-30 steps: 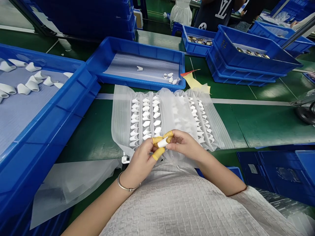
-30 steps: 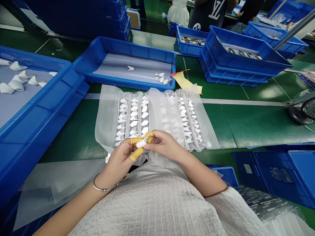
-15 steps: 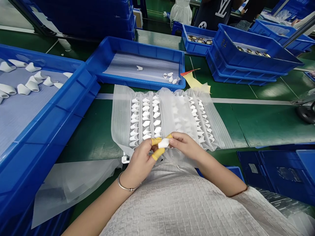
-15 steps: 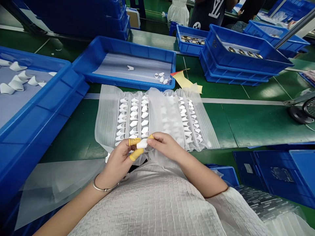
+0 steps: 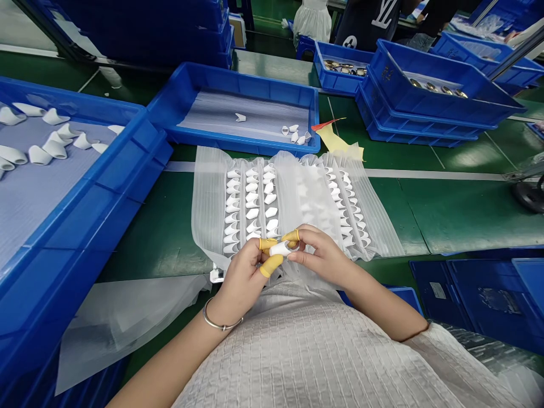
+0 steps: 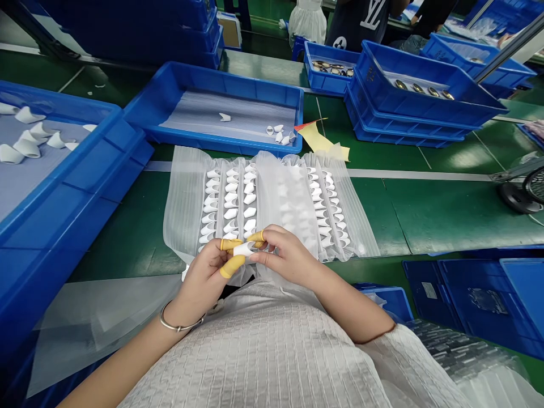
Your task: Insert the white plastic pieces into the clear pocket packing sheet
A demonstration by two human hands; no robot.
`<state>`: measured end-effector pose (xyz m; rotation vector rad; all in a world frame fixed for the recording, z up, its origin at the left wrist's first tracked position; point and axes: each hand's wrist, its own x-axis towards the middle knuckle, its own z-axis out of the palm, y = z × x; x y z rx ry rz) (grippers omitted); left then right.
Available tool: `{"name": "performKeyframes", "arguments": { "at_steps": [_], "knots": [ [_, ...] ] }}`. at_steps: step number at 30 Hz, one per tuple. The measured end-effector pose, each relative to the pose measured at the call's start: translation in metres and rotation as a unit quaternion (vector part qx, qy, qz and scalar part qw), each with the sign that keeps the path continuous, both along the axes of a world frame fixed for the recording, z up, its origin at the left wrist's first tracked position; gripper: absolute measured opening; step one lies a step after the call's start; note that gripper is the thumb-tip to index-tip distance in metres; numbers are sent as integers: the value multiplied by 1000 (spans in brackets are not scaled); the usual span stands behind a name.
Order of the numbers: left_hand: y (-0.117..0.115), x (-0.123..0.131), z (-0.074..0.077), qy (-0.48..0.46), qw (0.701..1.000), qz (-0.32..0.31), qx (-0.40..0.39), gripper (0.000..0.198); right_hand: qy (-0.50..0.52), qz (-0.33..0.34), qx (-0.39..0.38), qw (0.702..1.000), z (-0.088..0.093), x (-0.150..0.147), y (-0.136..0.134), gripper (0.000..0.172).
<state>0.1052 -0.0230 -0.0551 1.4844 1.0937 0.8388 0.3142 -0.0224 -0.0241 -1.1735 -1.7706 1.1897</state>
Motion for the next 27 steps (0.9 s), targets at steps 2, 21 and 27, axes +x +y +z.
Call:
{"name": "performKeyframes", "arguments": {
  "at_steps": [2, 21, 27],
  "knots": [
    [0, 1, 2, 4, 1000, 5, -5, 26, -25, 4, 28, 999, -2, 0, -1, 19],
    [7, 6, 12, -117, 978, 37, -168, 35, -129, 11, 187, 974, -7, 3, -5, 25],
    [6, 4, 18, -52, 993, 3, -107, 29, -168, 15, 233, 958, -9, 1, -5, 24]
  ]
}}
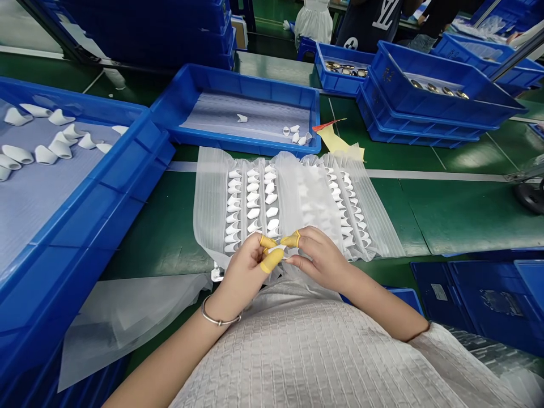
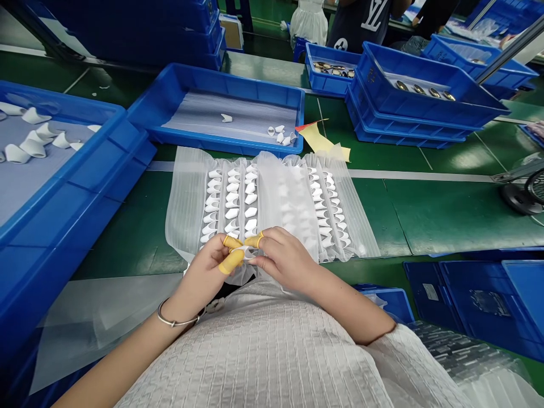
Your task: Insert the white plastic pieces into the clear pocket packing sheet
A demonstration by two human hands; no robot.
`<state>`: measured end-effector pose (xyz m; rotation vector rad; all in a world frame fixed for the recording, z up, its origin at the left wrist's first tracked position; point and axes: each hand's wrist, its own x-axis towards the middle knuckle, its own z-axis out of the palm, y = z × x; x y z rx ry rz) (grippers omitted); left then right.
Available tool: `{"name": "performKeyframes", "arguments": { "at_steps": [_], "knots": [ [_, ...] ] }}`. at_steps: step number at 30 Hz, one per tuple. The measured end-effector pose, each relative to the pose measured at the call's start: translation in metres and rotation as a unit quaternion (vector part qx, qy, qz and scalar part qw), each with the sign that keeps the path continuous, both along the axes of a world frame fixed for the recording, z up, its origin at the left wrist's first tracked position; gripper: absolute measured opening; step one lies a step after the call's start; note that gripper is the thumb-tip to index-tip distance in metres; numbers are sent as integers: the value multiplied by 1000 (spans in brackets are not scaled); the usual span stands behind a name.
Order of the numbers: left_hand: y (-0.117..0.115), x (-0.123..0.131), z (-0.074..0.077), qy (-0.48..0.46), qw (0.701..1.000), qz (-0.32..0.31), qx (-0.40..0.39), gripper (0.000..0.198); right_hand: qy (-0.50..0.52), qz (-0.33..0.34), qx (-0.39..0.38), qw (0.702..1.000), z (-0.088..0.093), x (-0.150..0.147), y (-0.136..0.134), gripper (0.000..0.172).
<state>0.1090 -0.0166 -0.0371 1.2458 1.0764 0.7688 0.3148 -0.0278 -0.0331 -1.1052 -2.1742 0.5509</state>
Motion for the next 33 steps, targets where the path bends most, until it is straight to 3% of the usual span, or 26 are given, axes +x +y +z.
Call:
{"name": "performKeyframes", "arguments": {
  "at_steps": [5, 11, 17, 20, 22, 25, 28, 30, 33],
  "knots": [
    [2, -1, -4, -15, 999, -13, -39, 28, -1, -1, -3, 1000, 0, -1, -3, 24],
    [4, 0, -10, -61, 994, 62, -73, 29, 30, -9, 21, 999, -1, 1, -2, 25],
    [0, -1, -9, -85, 994, -14, -61, 30, 35, -4, 7, 999, -2, 0, -2, 22],
    [-2, -2, -13, -63, 998, 3, -19, 24, 108, -21, -97, 989, -3, -1, -2, 32],
    [-4, -4, -16, -30, 999, 13, 16, 23, 180, -46, -196, 963, -4, -1, 0, 40],
    [-6, -6, -19, 35, 997, 4, 69, 25, 247, -52, -326, 911, -2, -3, 4, 37],
    [-8, -8, -18, 75, 992, -7, 99, 27, 256, -35, -385, 886, 1, -5, 5, 36],
    [-9, -8, -18, 72, 992, -9, 101, 28, 246, -39, -363, 898, 2, -6, 5, 31],
    [-9, -8, -19, 54, 994, -5, 91, 28, 190, -30, -248, 950, 2, -3, 3, 24]
  ]
}}
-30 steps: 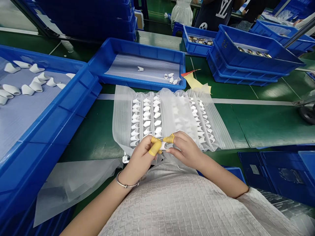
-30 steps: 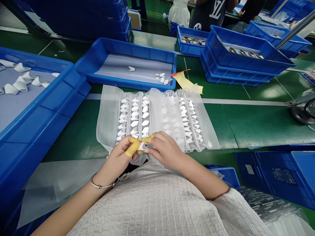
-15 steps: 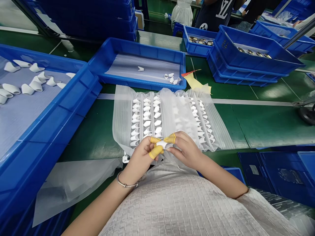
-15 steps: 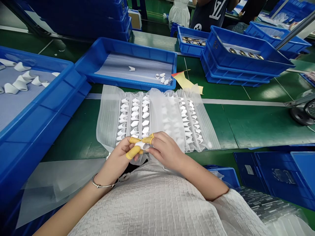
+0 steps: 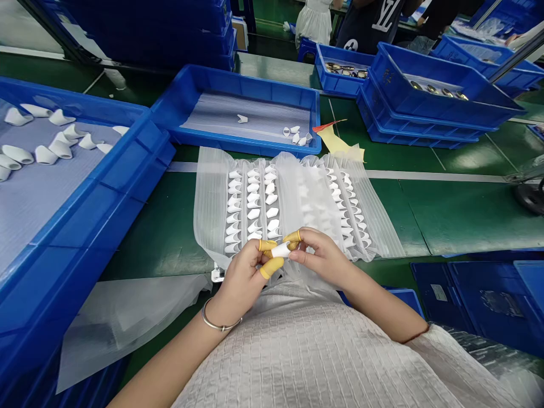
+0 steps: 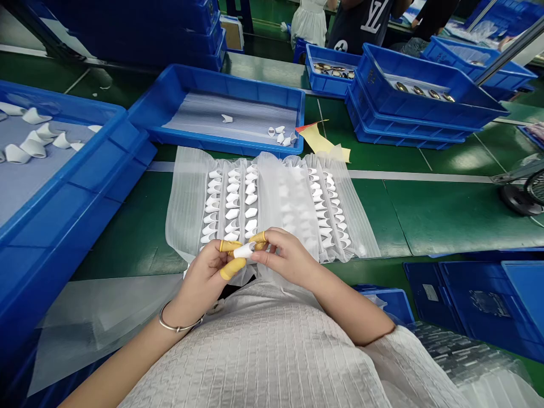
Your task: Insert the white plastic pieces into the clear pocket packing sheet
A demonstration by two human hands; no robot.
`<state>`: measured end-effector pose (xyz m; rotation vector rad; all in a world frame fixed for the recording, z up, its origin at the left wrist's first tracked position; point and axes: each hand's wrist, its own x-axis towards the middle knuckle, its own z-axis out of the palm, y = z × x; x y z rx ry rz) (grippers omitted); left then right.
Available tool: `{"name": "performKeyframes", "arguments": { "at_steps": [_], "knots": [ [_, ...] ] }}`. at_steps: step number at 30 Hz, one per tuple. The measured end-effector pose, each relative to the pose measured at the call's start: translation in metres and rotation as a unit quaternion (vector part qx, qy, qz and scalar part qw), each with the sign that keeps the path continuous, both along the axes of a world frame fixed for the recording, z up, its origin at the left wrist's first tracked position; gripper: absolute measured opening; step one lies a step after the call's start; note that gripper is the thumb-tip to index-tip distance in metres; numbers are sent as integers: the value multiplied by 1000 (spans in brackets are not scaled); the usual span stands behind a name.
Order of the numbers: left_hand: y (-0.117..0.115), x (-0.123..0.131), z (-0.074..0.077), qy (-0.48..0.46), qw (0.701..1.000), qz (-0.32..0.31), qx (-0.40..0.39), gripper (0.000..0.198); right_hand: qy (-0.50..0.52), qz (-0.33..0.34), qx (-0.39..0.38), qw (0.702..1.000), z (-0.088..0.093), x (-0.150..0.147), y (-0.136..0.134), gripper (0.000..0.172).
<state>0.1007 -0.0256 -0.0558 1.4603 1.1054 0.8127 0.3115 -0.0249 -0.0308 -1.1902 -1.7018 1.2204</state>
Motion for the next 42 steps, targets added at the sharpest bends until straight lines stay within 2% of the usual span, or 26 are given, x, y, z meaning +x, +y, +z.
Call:
{"name": "performKeyframes", "arguments": {
  "at_steps": [2, 4, 6, 9, 12, 15, 23, 27, 30, 33, 36, 40, 42],
  "knots": [
    [0, 0, -1, -10, 1000, 1, -7, 29, -48, 8, 97, 994, -2, 2, -1, 22],
    [0, 0, -2, -14, 1000, 0, -6, 29, -67, 11, 145, 987, -4, 4, -2, 24],
    [0, 0, -2, -8, 1000, 4, 8, 28, -49, 4, 118, 992, -6, 5, -2, 31],
    [2, 0, -1, 29, 998, 12, 61, 25, 33, -10, -14, 999, -8, 3, 1, 39],
    [2, 1, 2, 64, 993, 8, 103, 23, 107, 12, -138, 985, -9, 0, 3, 46],
    [1, 1, 3, 60, 994, -3, 94, 24, 129, 17, -189, 973, -8, -3, 4, 46],
    [1, 3, 4, 53, 996, 1, 70, 23, 120, 9, -181, 976, 3, -3, 1, 31],
    [1, 4, 7, 99, 991, 21, 91, 25, 88, -45, -139, 985, -3, -7, -3, 24],
    [1, 5, 8, 133, 984, 28, 115, 31, 45, -95, -106, 989, -7, -10, -7, 29],
    [0, 5, 8, 136, 983, 22, 117, 31, 16, -94, -85, 992, -5, -12, -8, 29],
    [-1, 5, 8, 115, 990, 15, 83, 27, 49, -67, -85, 993, -1, -11, -4, 30],
    [-1, 4, 5, 90, 994, 10, 59, 28, 96, -108, -107, 984, 0, -3, 3, 36],
    [-1, 4, 4, 91, 994, 12, 57, 29, 100, -100, -118, 983, -2, 0, 6, 39]
  ]
}}
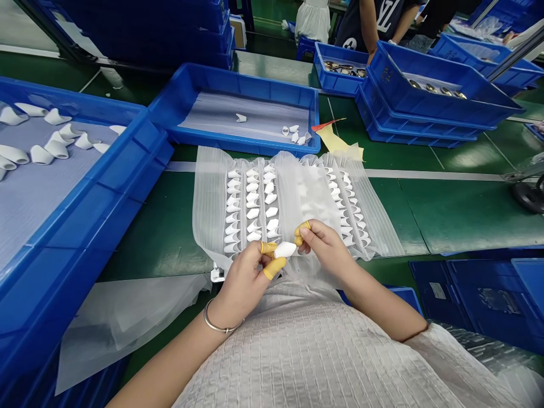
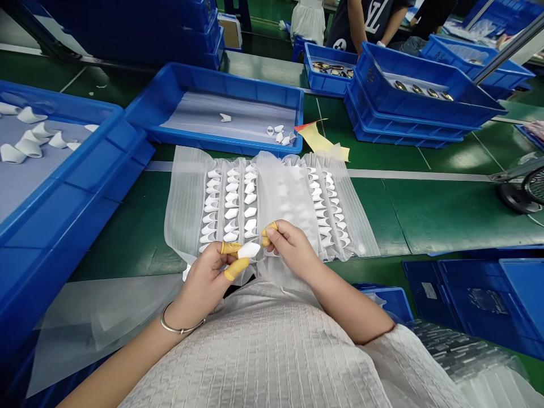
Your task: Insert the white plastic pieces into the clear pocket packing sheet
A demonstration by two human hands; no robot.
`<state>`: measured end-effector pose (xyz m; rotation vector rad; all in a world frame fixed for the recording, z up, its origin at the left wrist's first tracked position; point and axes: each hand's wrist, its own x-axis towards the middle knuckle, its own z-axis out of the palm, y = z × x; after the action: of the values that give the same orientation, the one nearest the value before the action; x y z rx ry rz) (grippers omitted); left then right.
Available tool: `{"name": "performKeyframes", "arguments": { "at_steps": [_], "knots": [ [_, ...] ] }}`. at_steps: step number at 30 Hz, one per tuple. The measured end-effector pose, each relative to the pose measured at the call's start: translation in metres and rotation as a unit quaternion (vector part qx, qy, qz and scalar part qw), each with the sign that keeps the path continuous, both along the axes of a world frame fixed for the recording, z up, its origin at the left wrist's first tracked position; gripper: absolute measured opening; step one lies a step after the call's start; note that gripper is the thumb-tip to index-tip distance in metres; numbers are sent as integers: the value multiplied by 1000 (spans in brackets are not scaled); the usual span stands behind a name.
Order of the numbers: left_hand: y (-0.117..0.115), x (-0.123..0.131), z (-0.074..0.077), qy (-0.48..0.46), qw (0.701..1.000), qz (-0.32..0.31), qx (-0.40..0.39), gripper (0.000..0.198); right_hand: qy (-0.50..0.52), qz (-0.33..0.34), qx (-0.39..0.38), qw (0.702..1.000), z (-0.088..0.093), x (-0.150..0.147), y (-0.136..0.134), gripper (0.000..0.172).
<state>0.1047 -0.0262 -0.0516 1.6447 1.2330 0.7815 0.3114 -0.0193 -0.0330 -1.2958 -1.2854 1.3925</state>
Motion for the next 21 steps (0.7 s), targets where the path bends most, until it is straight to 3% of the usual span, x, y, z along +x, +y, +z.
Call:
{"name": "performKeyframes", "arguments": {
  "at_steps": [4, 9, 13, 17, 21],
  "knots": [
    [0, 0, 0, 0, 1000, 1, 8, 27, -12, 97, -18, 995, -4, 1, 3, 50],
    [1, -1, 0, -28, 1000, 1, 2, 22, 19, 117, -48, 992, -1, -2, 2, 44],
    [2, -1, 1, -96, 994, 2, -51, 21, -79, 110, 90, 987, 7, 1, -2, 30],
    [1, 1, 4, -126, 989, 4, -82, 21, -188, 127, 234, 945, 7, 5, -4, 26],
    [1, 1, 5, -135, 987, -2, -91, 22, -246, 126, 322, 905, 1, 7, -5, 23]
  ]
}}
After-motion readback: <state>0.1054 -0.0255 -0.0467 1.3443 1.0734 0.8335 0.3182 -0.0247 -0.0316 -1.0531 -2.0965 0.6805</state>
